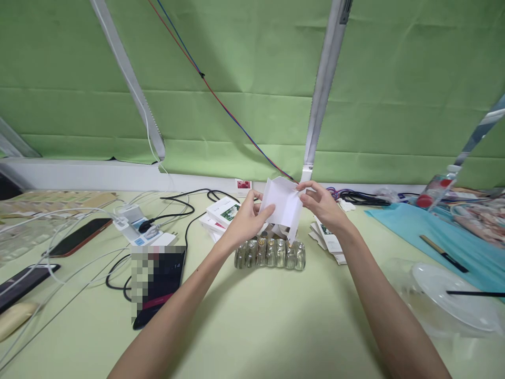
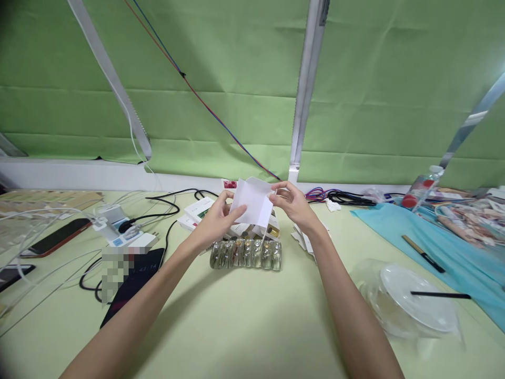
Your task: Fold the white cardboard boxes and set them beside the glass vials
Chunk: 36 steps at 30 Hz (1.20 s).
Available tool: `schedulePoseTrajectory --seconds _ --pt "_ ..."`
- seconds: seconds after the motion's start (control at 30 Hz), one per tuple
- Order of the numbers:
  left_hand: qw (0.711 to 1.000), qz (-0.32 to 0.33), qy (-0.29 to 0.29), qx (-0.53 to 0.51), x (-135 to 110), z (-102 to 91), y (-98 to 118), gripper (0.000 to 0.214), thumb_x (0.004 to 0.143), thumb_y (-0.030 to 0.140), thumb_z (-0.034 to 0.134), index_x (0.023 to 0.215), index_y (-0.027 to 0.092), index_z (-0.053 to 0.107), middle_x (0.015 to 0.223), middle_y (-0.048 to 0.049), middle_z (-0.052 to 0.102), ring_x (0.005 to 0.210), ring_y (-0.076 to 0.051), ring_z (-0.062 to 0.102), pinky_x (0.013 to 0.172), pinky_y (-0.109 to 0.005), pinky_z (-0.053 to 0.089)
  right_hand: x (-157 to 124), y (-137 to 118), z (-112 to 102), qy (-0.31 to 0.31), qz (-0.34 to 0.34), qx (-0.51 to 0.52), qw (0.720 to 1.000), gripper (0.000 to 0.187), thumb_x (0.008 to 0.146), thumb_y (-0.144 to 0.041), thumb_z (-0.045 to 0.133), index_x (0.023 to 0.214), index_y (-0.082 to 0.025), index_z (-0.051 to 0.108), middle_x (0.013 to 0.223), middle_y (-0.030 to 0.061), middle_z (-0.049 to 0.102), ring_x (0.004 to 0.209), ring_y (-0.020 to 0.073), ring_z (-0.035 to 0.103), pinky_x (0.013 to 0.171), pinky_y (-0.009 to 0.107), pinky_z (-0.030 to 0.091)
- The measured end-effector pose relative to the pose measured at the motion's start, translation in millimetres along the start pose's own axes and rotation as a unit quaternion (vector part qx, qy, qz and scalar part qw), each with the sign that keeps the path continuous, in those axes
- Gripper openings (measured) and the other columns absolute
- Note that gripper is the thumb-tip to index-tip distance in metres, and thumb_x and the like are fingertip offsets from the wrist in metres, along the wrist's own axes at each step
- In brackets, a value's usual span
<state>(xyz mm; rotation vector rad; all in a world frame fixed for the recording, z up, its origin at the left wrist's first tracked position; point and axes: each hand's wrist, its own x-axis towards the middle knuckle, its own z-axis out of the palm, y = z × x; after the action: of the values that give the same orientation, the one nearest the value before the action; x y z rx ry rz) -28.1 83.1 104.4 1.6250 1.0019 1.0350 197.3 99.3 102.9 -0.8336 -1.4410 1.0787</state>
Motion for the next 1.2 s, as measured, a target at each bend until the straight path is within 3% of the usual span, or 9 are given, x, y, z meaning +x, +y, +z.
schedulePoseTrajectory --seconds 0.17,0.33,0.57,0.83,1.03,1.2 --pt "0.991 0.004 -0.022 -0.130 3 -3.6 5 0.052 0.086 0.072 0.058 0.097 0.024 0.044 0.092 -0.0012 0.067 0.076 -0.015 0.067 0.068 -0.027 0.053 -1 3 -4 -0.014 0.003 0.008 1.000 0.045 0.074 -0.052 0.083 0.102 -0.024 0.061 0.091 0.0008 0.068 0.084 0.0150 0.062 0.083 0.030 0.050" --pt "0.984 0.013 -0.053 -0.170 6 -8.7 5 0.051 0.084 0.069 0.063 0.092 0.023 0.043 0.112 -0.0085 0.068 0.102 -0.020 0.068 0.087 -0.033 0.054 -2 3 -5 -0.032 0.002 0.015 0.999 0.044 0.075 -0.050 0.083 0.105 -0.025 0.061 0.105 0.0034 0.070 0.091 0.0159 0.065 0.086 0.030 0.052" --pt "0.991 0.012 -0.075 -0.107 2 -12.4 0 0.046 0.088 0.066 0.061 0.107 0.026 0.048 0.102 -0.0010 0.067 0.097 -0.016 0.065 0.087 -0.031 0.053 -3 0 -2 -0.063 0.017 0.027 0.998 0.047 0.074 -0.050 0.084 0.108 -0.027 0.061 0.114 0.0052 0.071 0.093 0.0171 0.068 0.086 0.031 0.054" --pt "0.985 0.017 -0.095 -0.146 3 -12.5 0 0.052 0.086 0.075 0.055 0.099 0.025 0.047 0.118 -0.0048 0.065 0.108 -0.021 0.065 0.085 -0.031 0.053 -5 0 -3 -0.083 0.024 0.044 0.995 0.050 0.077 -0.051 0.082 0.114 -0.028 0.058 0.115 0.0056 0.074 0.093 0.0176 0.070 0.088 0.033 0.054" --pt "0.987 0.019 -0.103 -0.118 2 -12.5 2 0.042 0.091 0.065 0.058 0.109 0.028 0.046 0.116 -0.0029 0.067 0.110 -0.018 0.063 0.089 -0.031 0.052 -6 -1 -2 -0.092 0.026 0.044 0.994 0.054 0.075 -0.053 0.083 0.117 -0.030 0.057 0.119 0.0058 0.073 0.095 0.0179 0.070 0.090 0.033 0.053" --pt "0.989 0.022 -0.103 -0.100 2 -14.2 -1 0.043 0.093 0.061 0.058 0.121 0.031 0.046 0.110 -0.0019 0.066 0.096 -0.016 0.063 0.085 -0.029 0.050 -6 2 -4 -0.123 0.025 0.050 0.991 0.057 0.077 -0.053 0.082 0.122 -0.030 0.055 0.125 0.0061 0.071 0.098 0.0176 0.070 0.088 0.030 0.052"
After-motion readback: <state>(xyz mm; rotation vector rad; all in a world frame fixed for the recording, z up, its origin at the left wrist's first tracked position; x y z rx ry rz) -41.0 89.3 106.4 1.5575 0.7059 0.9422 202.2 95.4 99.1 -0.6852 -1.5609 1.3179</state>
